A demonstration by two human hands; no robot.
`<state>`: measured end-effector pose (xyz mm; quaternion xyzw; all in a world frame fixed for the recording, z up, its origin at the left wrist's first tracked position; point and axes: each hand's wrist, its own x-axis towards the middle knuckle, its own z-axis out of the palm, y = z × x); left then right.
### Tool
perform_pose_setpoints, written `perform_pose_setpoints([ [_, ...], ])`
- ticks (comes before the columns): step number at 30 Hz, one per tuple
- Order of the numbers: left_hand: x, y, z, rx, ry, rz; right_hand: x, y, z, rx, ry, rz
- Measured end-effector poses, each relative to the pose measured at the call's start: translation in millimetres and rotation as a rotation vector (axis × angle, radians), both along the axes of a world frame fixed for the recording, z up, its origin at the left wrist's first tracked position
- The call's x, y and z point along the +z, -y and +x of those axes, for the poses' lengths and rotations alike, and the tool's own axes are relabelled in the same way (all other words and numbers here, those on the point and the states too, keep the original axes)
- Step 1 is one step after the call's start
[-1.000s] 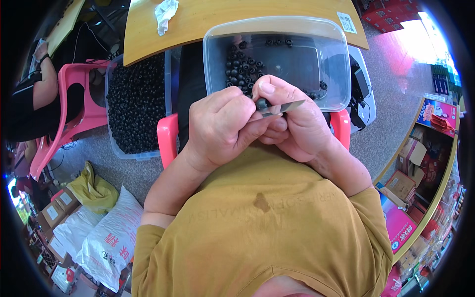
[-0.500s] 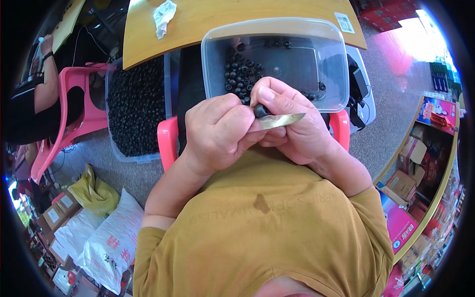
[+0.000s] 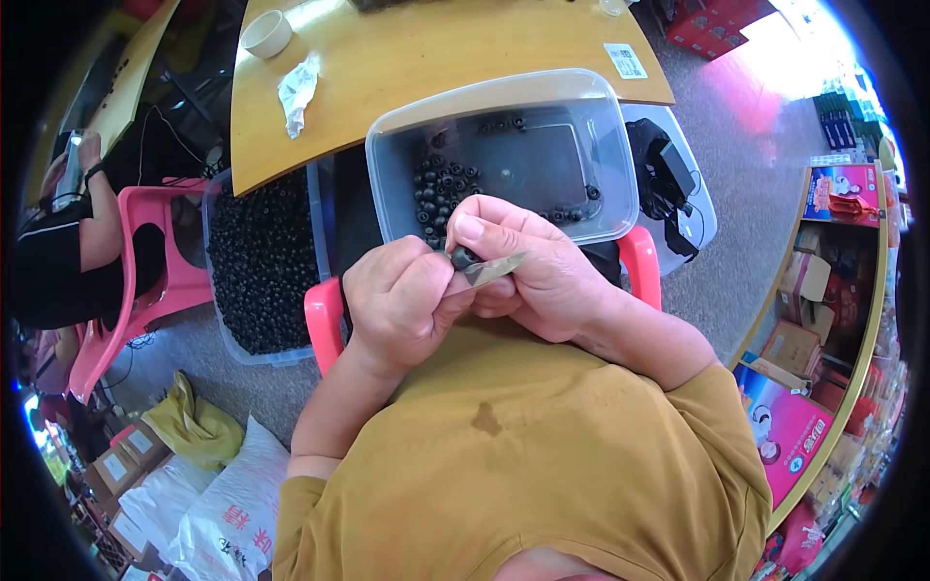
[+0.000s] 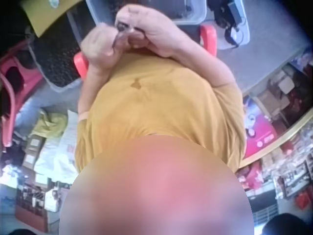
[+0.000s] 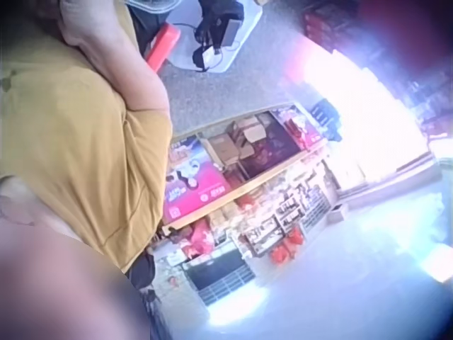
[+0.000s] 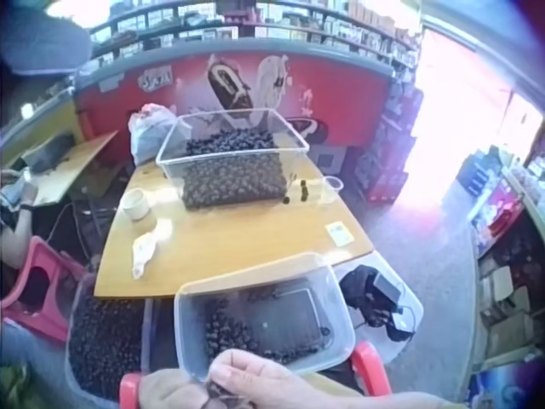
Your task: Peeling small dark round objects using a small manual knife.
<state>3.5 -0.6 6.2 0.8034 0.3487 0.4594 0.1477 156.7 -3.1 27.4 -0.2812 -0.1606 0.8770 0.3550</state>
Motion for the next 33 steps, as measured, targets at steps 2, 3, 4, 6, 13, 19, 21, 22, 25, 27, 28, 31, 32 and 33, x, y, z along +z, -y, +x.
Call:
perform_pose_setpoints([
  [2, 1, 0, -1, -0.006, 0.002, -0.002, 2, 0, 0, 0.008, -0.009, -0.001],
  [3, 1, 0, -1, -0.012, 0.003, -0.01, 3, 0, 0, 0.015, -0.018, -0.008],
  [4, 0, 0, -2, -0.01, 0.003, -0.008, 3, 0, 0, 0.018, -0.018, -0.006],
  [6, -3, -2, -2, -0.044, 0.039, -0.011, 2, -2, 0, 0.01, -0.003, -0.011],
  [13, -5, -2, -2, -0.105, 0.092, -0.044, 3, -4, -3, -0.069, 0.098, -0.033],
  [19, -4, -1, -3, -0.093, 0.088, -0.04, 2, -6, 0, -0.107, 0.123, -0.033],
  [21, -5, -1, -3, -0.06, 0.064, -0.042, 0, -7, 1, -0.133, 0.125, -0.034],
  [22, -5, -1, -3, -0.057, 0.063, -0.042, 1, -7, 2, -0.13, 0.124, -0.034],
  [25, -5, -1, -3, -0.056, 0.067, -0.047, 3, -11, 1, -0.153, 0.153, -0.049],
  [27, -3, -2, -2, -0.082, 0.109, -0.071, 4, -19, 4, -0.19, 0.212, -0.004],
  [28, -3, -3, -4, -0.082, 0.107, -0.066, 7, -23, 5, -0.191, 0.209, 0.001],
  [31, -5, -6, -6, -0.054, 0.091, -0.057, 25, -43, 12, -0.215, 0.227, 0.079],
  [32, -5, -7, -7, -0.038, 0.095, -0.069, 34, -53, 13, -0.248, 0.23, 0.074],
  [33, -5, -8, -8, -0.026, 0.101, -0.081, 37, -66, 16, -0.257, 0.228, 0.112],
])
